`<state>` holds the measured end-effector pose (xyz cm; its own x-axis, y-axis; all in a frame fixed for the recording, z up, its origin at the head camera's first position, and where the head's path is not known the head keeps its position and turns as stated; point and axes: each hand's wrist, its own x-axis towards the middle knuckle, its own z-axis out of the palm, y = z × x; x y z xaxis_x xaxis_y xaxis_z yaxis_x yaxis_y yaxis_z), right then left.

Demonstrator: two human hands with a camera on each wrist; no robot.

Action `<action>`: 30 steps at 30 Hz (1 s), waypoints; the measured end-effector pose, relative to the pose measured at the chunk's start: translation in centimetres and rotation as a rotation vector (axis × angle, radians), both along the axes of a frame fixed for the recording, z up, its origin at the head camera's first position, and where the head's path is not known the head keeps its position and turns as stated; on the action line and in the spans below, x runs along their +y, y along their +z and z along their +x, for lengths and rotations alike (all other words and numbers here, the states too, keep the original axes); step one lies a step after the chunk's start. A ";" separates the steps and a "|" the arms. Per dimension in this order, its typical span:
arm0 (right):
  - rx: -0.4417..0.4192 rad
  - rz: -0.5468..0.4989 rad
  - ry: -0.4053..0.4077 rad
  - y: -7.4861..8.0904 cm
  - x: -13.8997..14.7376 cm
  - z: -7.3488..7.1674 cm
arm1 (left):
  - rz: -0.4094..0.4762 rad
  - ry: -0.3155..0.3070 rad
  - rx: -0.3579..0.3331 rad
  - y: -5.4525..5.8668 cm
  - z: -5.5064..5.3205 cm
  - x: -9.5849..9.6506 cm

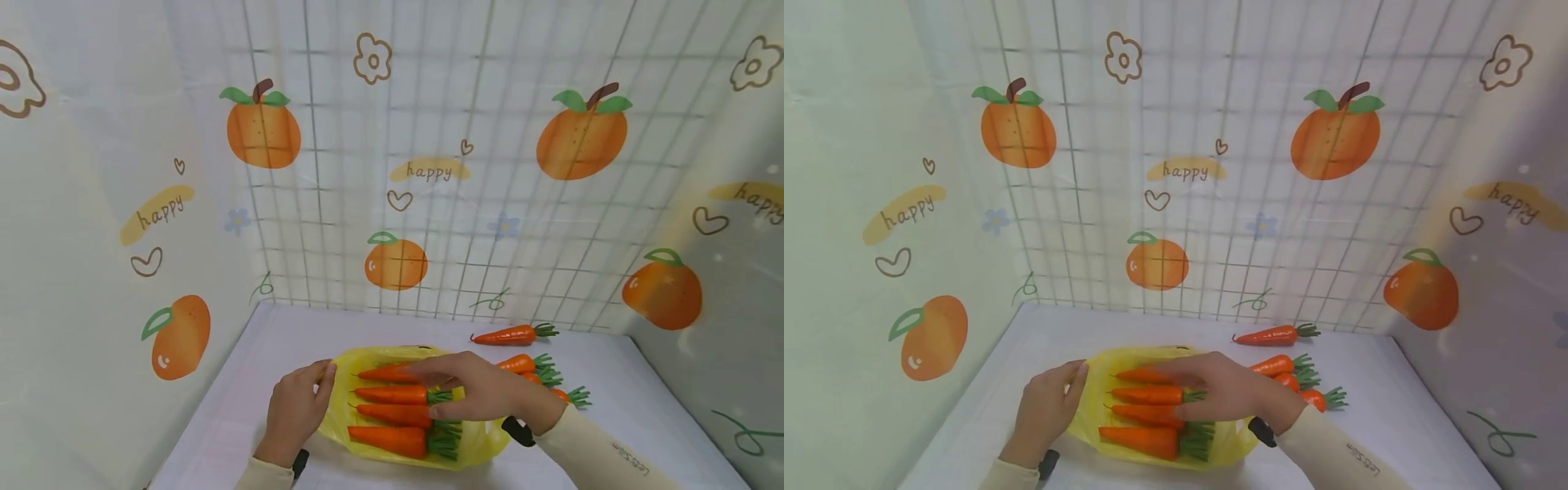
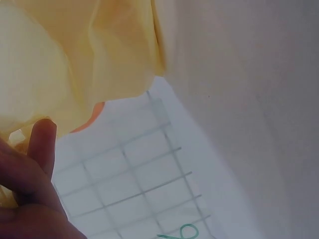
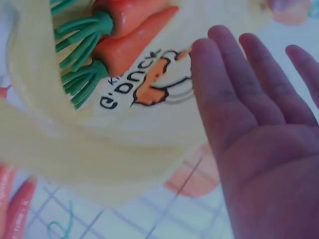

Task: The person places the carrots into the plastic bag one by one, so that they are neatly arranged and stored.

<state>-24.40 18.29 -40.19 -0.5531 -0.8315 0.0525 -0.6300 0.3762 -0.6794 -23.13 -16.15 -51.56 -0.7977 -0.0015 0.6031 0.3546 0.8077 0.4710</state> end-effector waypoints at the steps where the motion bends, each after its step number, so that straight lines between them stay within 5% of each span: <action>1: -0.003 -0.032 -0.004 0.0 0.6 0.3 | 0.000 -0.001 -0.001 0.1 0.1 0.0; 6: 0.050 -0.185 -0.034 0.0 3.4 2.1 | -0.011 0.005 -0.013 0.1 0.2 0.1; 13: 0.073 -0.279 -0.205 -0.6 7.1 4.7 | -0.017 0.020 0.009 0.2 0.3 0.0; 24: -0.089 -0.479 -0.299 -4.0 12.2 6.7 | -0.018 0.014 0.004 0.2 0.4 -0.1; 30: -0.131 -0.451 -0.506 -5.3 13.5 6.6 | -0.005 -0.003 0.005 0.2 0.4 0.1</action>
